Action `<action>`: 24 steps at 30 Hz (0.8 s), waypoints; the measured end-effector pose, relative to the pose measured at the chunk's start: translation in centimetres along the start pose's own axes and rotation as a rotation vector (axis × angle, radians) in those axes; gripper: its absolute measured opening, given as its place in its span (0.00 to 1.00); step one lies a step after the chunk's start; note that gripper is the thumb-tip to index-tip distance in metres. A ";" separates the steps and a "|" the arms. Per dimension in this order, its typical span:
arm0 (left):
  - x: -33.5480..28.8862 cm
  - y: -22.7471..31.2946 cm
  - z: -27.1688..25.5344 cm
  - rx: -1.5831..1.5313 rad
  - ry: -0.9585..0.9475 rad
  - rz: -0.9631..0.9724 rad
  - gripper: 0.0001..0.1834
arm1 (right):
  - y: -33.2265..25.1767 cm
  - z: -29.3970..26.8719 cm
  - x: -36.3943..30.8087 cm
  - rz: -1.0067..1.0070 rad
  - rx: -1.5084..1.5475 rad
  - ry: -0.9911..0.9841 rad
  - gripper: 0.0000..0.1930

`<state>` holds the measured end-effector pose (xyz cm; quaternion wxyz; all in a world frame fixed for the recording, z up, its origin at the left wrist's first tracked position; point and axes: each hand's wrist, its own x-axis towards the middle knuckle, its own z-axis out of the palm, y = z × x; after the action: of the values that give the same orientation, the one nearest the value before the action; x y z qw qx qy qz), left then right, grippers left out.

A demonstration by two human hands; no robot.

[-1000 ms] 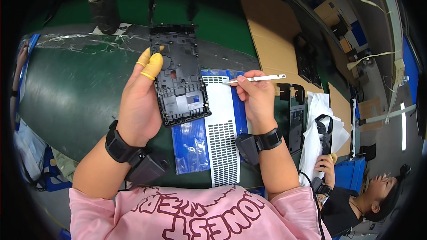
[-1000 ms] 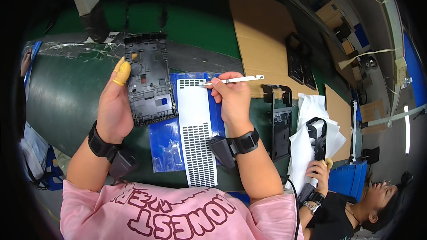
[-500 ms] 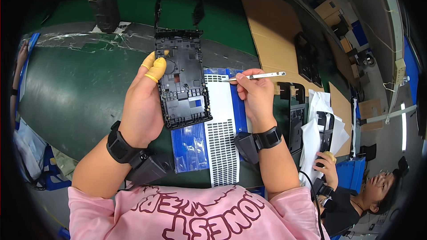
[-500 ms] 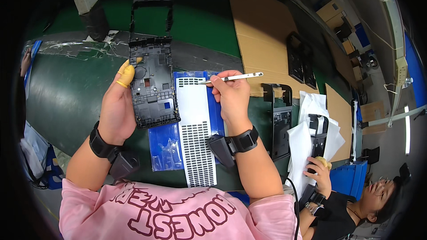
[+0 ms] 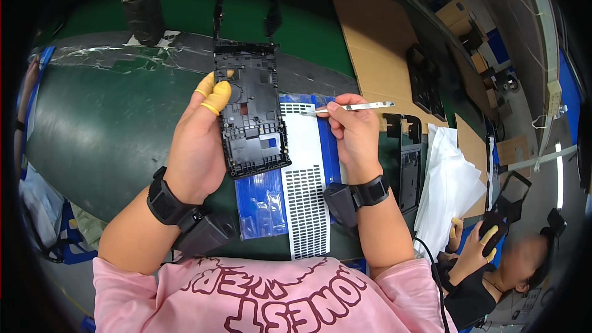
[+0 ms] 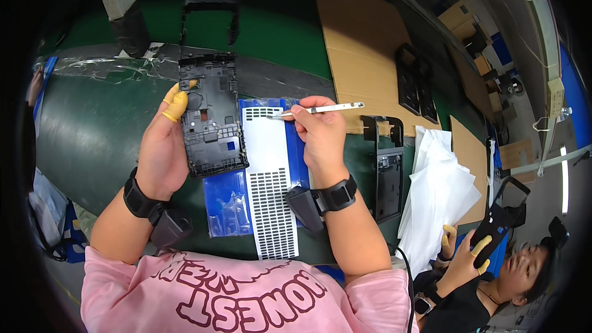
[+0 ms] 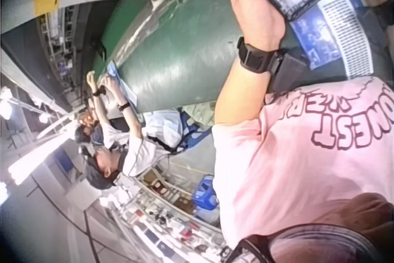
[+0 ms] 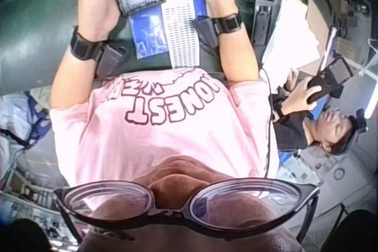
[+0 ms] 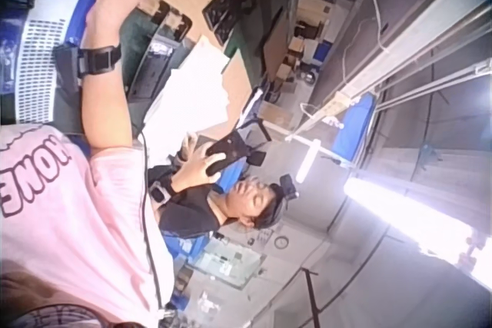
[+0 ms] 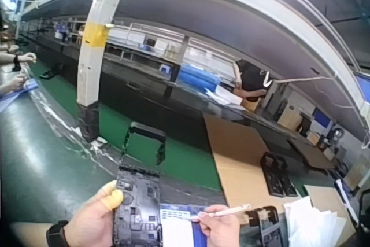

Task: The worker uses tweezers and a stylus-like tool to install and adjust small parts inside a black plastic housing on an assembly line.

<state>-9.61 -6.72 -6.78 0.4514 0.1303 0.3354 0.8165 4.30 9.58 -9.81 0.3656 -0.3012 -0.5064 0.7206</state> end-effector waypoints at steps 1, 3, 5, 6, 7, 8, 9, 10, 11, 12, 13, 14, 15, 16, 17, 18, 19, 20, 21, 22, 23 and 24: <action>0.0 -0.1 -0.1 0.003 -0.015 -0.015 0.17 | -0.2 -0.1 -0.2 0.014 0.037 -0.039 0.09; -0.3 -0.2 -0.1 0.006 -0.054 -0.031 0.18 | -1.3 0.3 -1.3 0.008 0.063 -0.064 0.08; -0.6 -0.6 0.0 -0.023 -0.051 -0.064 0.16 | -2.4 1.1 -2.7 -0.032 0.101 -0.116 0.08; -0.9 -0.8 0.1 -0.045 -0.049 -0.093 0.15 | -2.9 1.3 -3.5 -0.046 0.079 -0.137 0.09; -1.1 -0.9 0.4 -0.069 -0.062 -0.132 0.14 | -3.4 1.9 -4.4 -0.070 0.059 -0.145 0.09; -1.4 -0.7 0.9 -0.103 -0.065 -0.182 0.15 | -3.7 2.5 -5.3 -0.094 0.040 -0.152 0.10; -1.6 -0.7 1.0 -0.107 -0.080 -0.205 0.15 | -3.9 2.7 -6.0 -0.095 0.031 -0.199 0.11; -1.7 -0.8 1.1 -0.111 -0.094 -0.228 0.15 | -4.0 3.6 -6.7 -0.114 0.042 -0.206 0.11; -1.9 -0.8 1.1 -0.109 -0.093 -0.233 0.15 | -3.7 3.9 -7.1 -0.107 0.029 -0.213 0.11; -2.1 -0.8 1.2 -0.119 -0.108 -0.238 0.15 | -3.6 4.0 -7.3 -0.102 0.014 -0.221 0.11; -2.2 -0.8 1.3 -0.129 -0.121 -0.244 0.16 | -3.5 4.2 -7.4 -0.082 -0.005 -0.204 0.11; -2.2 -0.8 1.3 -0.129 -0.121 -0.248 0.16 | -3.4 4.2 -7.5 -0.080 -0.005 -0.200 0.11; -2.2 -0.9 1.3 -0.120 -0.138 -0.244 0.16 | -3.3 4.2 -7.5 -0.077 0.016 -0.190 0.11; -2.3 -0.9 1.3 -0.112 -0.154 -0.239 0.16 | -3.3 4.2 -7.5 -0.072 0.038 -0.181 0.11; -2.3 -0.9 1.4 -0.113 -0.154 -0.241 0.16 | -3.2 4.2 -7.5 -0.089 0.028 -0.181 0.11; -2.4 -0.9 1.5 -0.117 -0.149 -0.241 0.16 | -3.2 4.2 -7.5 -0.086 0.028 -0.182 0.11; -2.4 -0.9 1.6 -0.123 -0.144 -0.240 0.16 | -3.1 4.2 -7.5 -0.098 0.024 -0.180 0.11; -2.4 -0.9 1.6 -0.123 -0.142 -0.240 0.16 | -3.1 4.3 -7.5 -0.109 0.021 -0.178 0.11; -2.4 -1.0 1.5 -0.114 -0.149 -0.227 0.17 | -3.0 4.3 -7.6 -0.107 0.020 -0.177 0.11; -2.4 -1.0 1.5 -0.105 -0.155 -0.214 0.17 | -3.0 4.4 -7.6 -0.111 0.028 -0.186 0.11; -2.4 -1.0 1.5 -0.105 -0.153 -0.215 0.17 | -3.0 4.4 -7.6 -0.115 0.036 -0.194 0.11; -2.4 -1.0 1.5 -0.108 -0.152 -0.218 0.17 | -3.0 4.4 -7.7 -0.114 0.036 -0.194 0.11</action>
<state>-6.85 -7.74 -6.13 0.5681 0.1302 0.2680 0.7671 5.61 1.61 -5.08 0.3605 -0.1945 -0.5426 0.7333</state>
